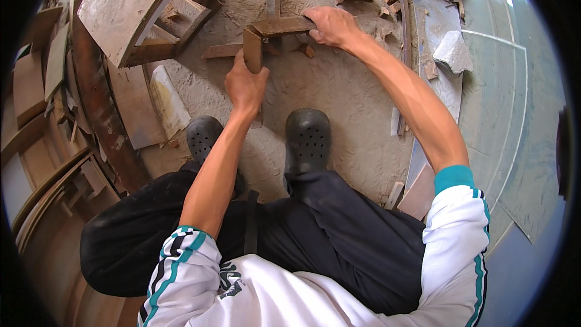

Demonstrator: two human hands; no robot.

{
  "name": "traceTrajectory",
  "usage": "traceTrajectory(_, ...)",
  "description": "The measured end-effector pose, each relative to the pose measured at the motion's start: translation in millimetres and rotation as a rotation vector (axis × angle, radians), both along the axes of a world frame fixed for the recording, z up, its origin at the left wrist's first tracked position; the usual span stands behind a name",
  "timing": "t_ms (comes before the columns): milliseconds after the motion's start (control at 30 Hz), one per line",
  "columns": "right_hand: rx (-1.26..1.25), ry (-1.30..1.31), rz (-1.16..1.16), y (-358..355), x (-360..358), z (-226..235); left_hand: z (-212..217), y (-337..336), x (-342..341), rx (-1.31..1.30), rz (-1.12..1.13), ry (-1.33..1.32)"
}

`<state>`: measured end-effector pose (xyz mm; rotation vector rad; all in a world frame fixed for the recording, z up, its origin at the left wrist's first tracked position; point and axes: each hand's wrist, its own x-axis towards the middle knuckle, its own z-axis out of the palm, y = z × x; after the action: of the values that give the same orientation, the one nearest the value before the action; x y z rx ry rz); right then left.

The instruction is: The person sits on the floor and uses a hand saw to cut a small piece of wood. They hold the wood steady with one hand and saw with the other, then inspect the cut piece.

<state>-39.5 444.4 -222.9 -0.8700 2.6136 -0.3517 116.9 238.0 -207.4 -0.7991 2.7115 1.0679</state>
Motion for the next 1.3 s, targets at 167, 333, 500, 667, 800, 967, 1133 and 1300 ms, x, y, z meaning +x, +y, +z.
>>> traceTrajectory(167, -0.073, 0.052, 0.011, 0.2, 3.0, -5.9, -0.5, -0.4, -0.1, 0.011, -0.005, 0.000)
traceTrajectory(333, -0.066, 0.074, 0.015, -3.5, 5.4, -9.0, 0.9, 0.3, -0.2, 0.006, -0.010, 0.005)
traceTrajectory(500, -0.224, 0.140, 0.028, -2.8, 7.6, -12.9, 2.2, -0.1, -0.6, 0.015, -0.007, 0.015)
traceTrajectory(667, -0.285, 0.139, 0.049, 0.2, 7.0, -19.5, -0.3, 0.6, -1.4, -0.002, 0.008, 0.023)
traceTrajectory(800, -0.332, 0.183, 0.080, 1.4, 10.0, -22.8, -0.8, -0.6, -2.3, 0.014, 0.003, 0.019)
traceTrajectory(967, -0.273, 0.234, 0.135, 3.8, 12.2, -25.1, 1.0, 4.4, -0.9, -0.108, 0.017, 0.044)
traceTrajectory(1133, -0.294, 0.141, 0.180, 11.3, 11.4, -22.8, 10.6, 3.0, -3.2, -0.079, -0.001, -0.014)
traceTrajectory(1300, -0.312, 0.150, 0.060, 15.5, 37.9, -23.8, 1.9, -12.2, -7.5, -0.096, -0.102, 0.012)
